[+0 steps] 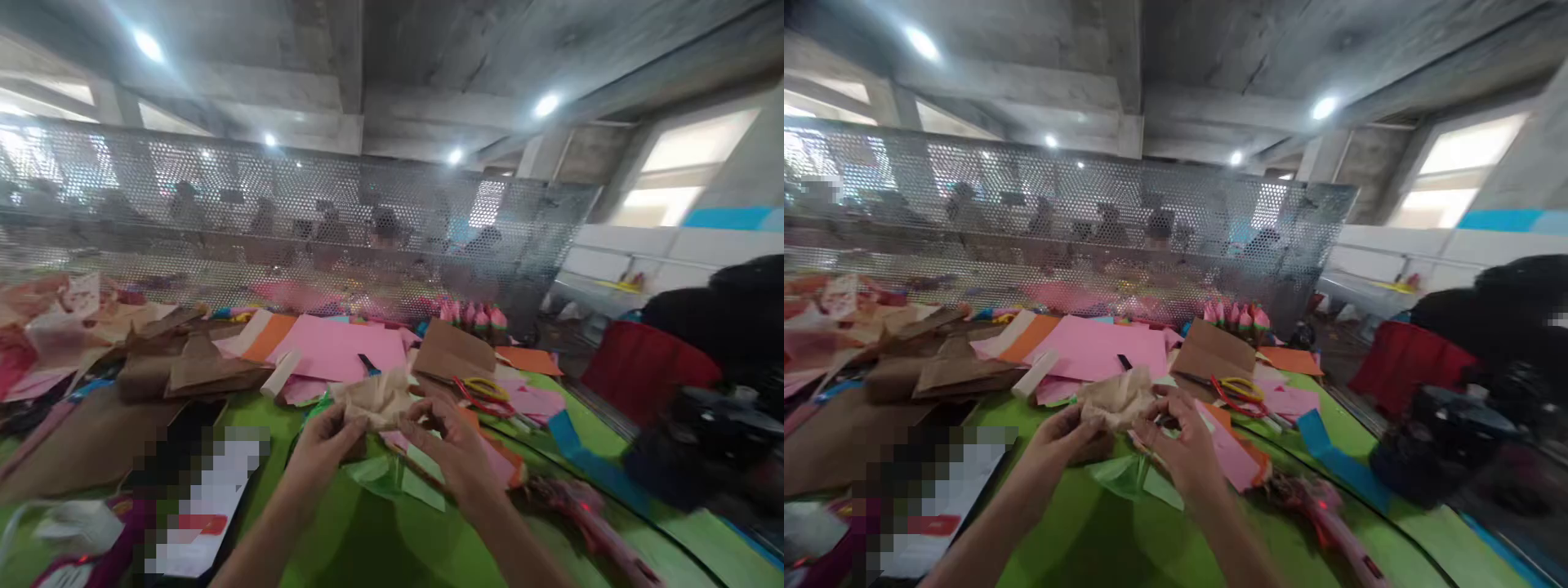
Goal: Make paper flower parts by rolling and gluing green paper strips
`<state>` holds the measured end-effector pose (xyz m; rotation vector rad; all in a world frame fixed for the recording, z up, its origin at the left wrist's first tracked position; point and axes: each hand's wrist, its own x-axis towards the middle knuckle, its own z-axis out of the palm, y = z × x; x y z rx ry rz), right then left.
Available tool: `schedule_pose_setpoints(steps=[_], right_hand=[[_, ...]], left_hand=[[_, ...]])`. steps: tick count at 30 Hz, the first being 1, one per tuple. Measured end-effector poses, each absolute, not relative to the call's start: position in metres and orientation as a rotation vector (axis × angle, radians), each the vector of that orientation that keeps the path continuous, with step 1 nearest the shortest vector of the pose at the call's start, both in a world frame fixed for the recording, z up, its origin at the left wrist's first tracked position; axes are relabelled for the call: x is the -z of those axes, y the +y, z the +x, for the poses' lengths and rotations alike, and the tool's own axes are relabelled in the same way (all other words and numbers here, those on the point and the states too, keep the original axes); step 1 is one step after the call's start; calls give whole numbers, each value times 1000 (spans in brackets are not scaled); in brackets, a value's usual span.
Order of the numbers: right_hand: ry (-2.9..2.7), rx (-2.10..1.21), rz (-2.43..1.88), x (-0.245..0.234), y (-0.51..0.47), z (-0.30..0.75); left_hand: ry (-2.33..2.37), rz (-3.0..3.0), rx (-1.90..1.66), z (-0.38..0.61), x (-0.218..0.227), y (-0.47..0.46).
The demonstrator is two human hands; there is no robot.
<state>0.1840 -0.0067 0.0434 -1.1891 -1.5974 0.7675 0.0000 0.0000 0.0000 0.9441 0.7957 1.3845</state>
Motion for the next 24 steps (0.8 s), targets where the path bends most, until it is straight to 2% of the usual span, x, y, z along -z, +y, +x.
schedule_pose_setpoints(steps=[7,14,24], right_hand=[[-1631,-905,-1144,-43,-3,184],[-1584,-783,-1203,-39,-1,186],[-1587,-686,-1271,-38,-6,183]], left_hand=[[699,909,-1348,-6,-16,-8],[778,963,-1452,-4,-8,-2],[716,975,-1327,-3,3,3]])
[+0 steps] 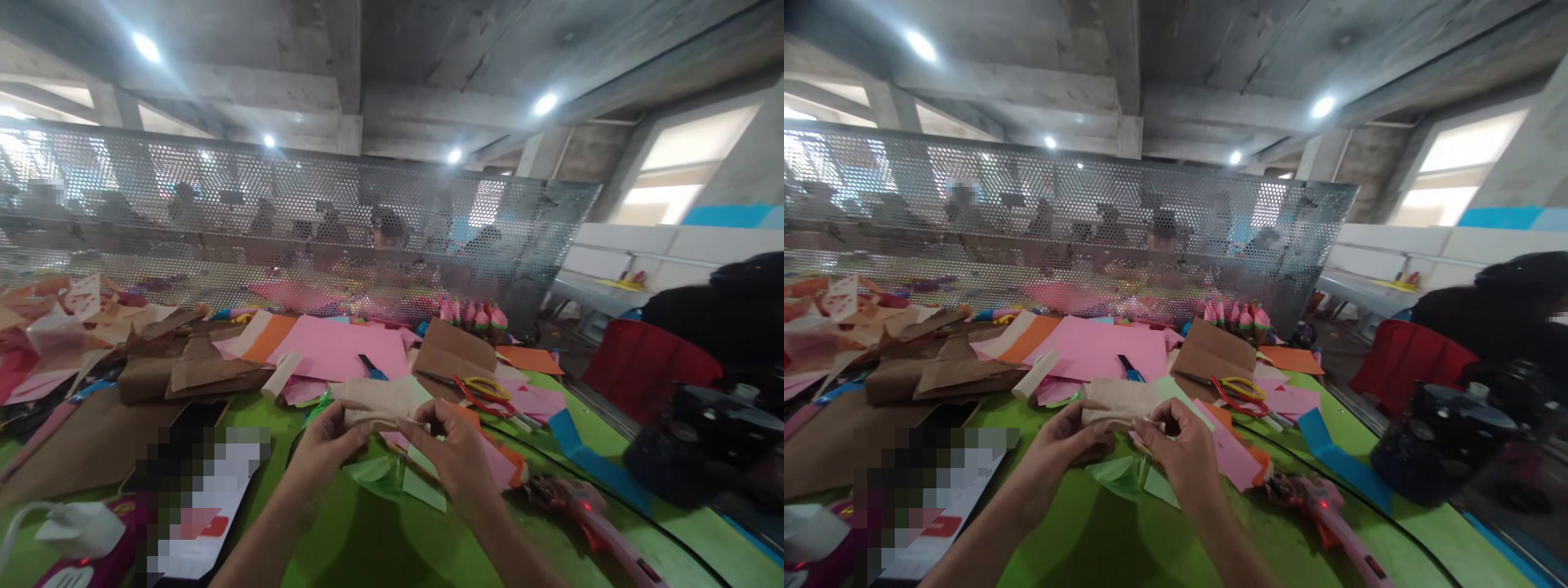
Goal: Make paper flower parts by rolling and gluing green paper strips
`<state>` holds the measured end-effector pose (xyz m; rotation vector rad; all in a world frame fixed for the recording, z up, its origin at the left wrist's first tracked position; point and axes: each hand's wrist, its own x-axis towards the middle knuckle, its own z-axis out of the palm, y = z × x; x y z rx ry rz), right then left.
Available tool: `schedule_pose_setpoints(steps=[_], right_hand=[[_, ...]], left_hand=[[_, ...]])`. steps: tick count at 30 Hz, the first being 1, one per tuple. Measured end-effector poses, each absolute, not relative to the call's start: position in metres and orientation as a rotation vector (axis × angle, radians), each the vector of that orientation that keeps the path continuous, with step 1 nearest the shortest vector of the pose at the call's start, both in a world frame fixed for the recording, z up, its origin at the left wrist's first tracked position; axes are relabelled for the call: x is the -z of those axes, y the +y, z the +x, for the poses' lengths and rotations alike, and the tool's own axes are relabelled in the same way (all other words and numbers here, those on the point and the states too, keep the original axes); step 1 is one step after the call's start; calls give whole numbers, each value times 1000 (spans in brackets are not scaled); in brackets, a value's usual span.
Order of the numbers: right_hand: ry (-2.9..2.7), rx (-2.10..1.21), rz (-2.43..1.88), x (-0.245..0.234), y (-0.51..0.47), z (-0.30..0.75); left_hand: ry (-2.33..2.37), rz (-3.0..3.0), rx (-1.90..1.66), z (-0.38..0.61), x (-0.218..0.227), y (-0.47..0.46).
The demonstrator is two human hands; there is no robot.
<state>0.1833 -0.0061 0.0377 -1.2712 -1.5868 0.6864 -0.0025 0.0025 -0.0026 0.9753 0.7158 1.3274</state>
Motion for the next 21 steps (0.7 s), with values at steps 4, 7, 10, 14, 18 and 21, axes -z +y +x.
schedule_pose_setpoints(steps=[4,7,10,14,18,21], right_hand=[[-1585,-825,-1183,-41,-8,180],[-1563,-1021,-1094,-40,-7,180],[-1484,-1155,-1052,-35,-5,180],[-1389,-1146,-1036,-31,-3,181],[-1314,-1104,-1038,-30,-4,179],[-1270,-1086,-1033,-28,-4,178]], left_hand=[[789,974,-1312,-4,5,5],[805,915,-1344,-5,2,4],[786,893,-1360,-6,-1,3],[777,922,-1359,-6,-1,3],[806,912,-1376,-3,-3,0],[777,860,-1423,0,-7,-3]])
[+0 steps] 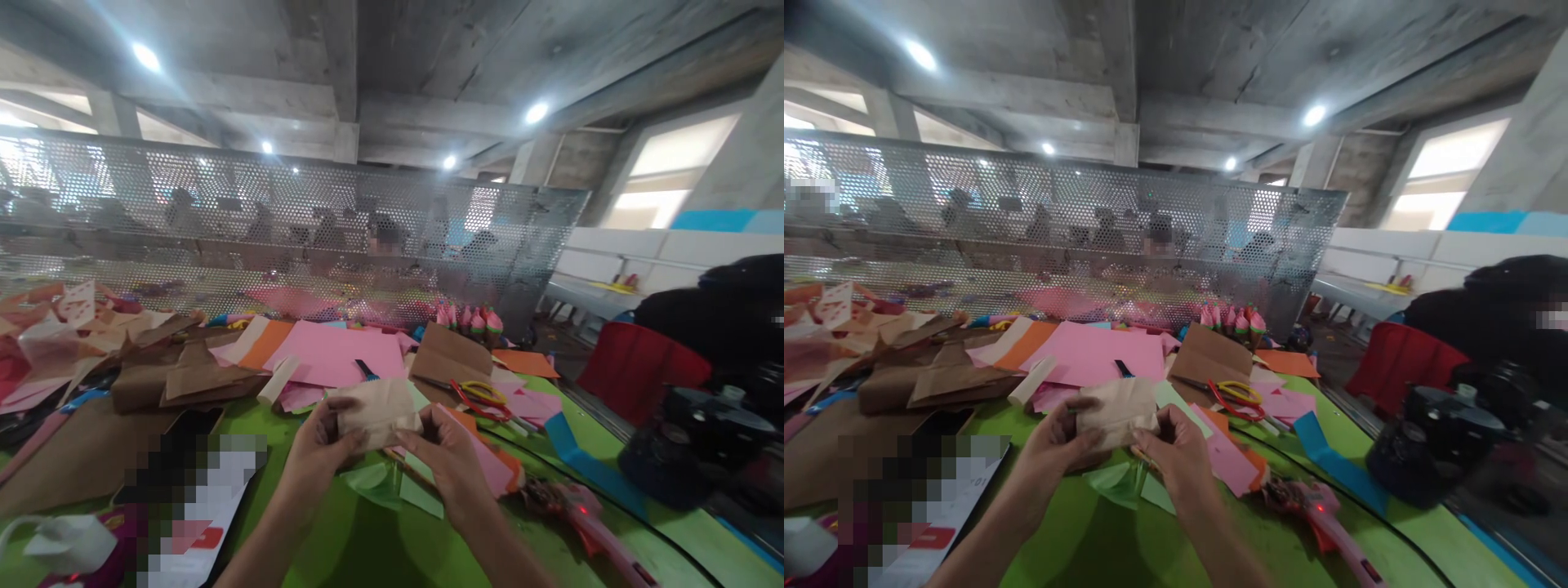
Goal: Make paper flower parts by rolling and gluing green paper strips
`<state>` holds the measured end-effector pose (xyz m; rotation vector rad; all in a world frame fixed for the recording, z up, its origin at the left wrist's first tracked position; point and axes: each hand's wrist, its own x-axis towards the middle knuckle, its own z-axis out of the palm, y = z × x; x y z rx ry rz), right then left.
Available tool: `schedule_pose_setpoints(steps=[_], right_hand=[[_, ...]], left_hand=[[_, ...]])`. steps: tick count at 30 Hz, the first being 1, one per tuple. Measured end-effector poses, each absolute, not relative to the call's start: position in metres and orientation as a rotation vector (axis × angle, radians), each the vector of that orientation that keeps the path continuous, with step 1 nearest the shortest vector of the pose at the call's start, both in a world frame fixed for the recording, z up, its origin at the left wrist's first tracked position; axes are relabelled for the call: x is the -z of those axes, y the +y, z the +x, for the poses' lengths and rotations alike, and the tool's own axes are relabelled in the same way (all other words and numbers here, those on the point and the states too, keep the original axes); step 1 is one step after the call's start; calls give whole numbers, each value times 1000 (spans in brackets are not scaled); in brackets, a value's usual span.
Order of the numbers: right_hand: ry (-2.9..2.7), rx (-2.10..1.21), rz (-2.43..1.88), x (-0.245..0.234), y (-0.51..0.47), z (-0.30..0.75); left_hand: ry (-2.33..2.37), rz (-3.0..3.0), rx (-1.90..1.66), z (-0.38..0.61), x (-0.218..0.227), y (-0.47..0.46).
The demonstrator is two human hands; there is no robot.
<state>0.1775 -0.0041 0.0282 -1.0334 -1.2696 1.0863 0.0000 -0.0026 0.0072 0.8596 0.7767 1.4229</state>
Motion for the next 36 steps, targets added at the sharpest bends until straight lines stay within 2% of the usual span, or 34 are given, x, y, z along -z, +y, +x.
schedule_pose_setpoints(steps=[10,15,20,27,36], right_hand=[[-1281,-1139,-950,-38,-10,174],[-1319,-1191,-942,-41,-14,173],[-1413,-1284,-952,-42,-17,174],[-1747,-793,-1089,-41,-10,177],[-1594,-921,-1137,-32,-2,182]], left_hand=[[744,609,-1315,-4,-10,-5],[683,669,-1209,-2,-7,-7],[732,763,-1319,0,1,-2],[747,696,-1359,-1,-8,-7],[804,785,-1274,-1,-3,-3]])
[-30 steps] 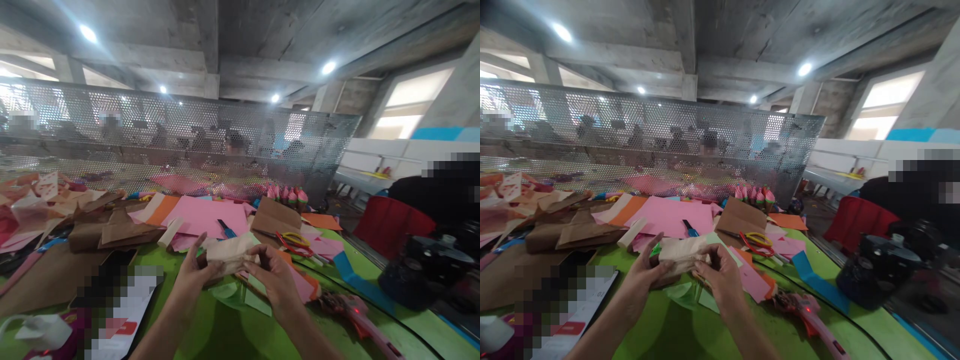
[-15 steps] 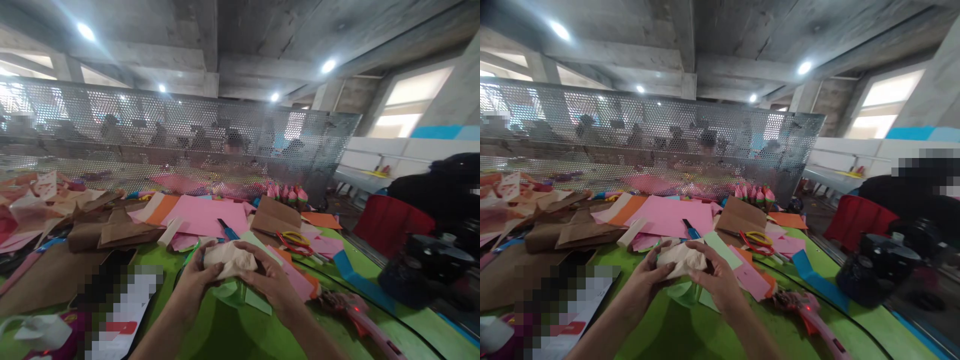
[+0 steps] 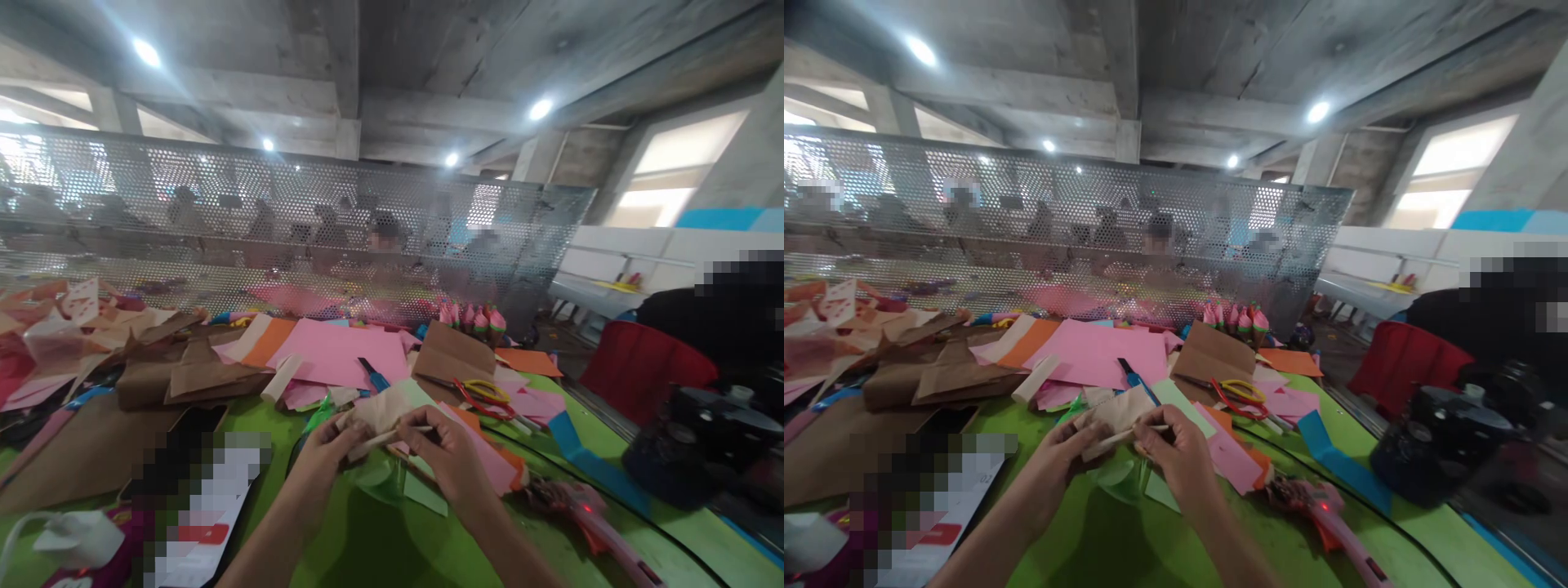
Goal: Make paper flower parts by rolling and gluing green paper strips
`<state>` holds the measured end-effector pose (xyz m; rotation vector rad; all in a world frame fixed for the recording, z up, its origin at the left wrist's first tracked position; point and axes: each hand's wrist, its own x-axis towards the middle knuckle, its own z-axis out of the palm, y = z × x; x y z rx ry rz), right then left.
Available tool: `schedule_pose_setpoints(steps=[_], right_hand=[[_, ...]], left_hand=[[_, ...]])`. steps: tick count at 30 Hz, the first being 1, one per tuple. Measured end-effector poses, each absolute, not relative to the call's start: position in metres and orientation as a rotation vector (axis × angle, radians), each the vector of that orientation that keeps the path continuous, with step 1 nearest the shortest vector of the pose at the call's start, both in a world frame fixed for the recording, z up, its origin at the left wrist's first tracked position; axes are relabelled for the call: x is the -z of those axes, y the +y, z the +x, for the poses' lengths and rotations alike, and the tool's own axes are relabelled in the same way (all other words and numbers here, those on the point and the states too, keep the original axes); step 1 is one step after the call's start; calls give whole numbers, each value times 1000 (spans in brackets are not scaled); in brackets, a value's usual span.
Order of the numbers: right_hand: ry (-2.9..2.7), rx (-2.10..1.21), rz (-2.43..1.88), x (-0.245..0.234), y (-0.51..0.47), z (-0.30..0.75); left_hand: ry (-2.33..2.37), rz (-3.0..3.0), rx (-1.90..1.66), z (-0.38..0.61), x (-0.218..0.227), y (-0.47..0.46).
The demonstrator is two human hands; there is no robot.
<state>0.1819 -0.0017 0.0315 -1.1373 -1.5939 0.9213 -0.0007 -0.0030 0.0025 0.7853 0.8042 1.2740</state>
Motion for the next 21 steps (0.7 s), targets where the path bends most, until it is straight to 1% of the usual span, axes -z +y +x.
schedule_pose_setpoints(steps=[3,8,15,21], right_hand=[[-1555,-907,-1176,-30,-1,182],[-1534,-953,-1196,-35,-7,178],[-1382,-1240,-1030,-41,-8,177],[-1260,-1169,-1025,-33,-3,179]], left_hand=[[869,867,-1262,1,3,-1],[803,1087,-1277,6,7,0],[827,961,-1273,-1,11,6],[856,1010,-1254,1,8,3]])
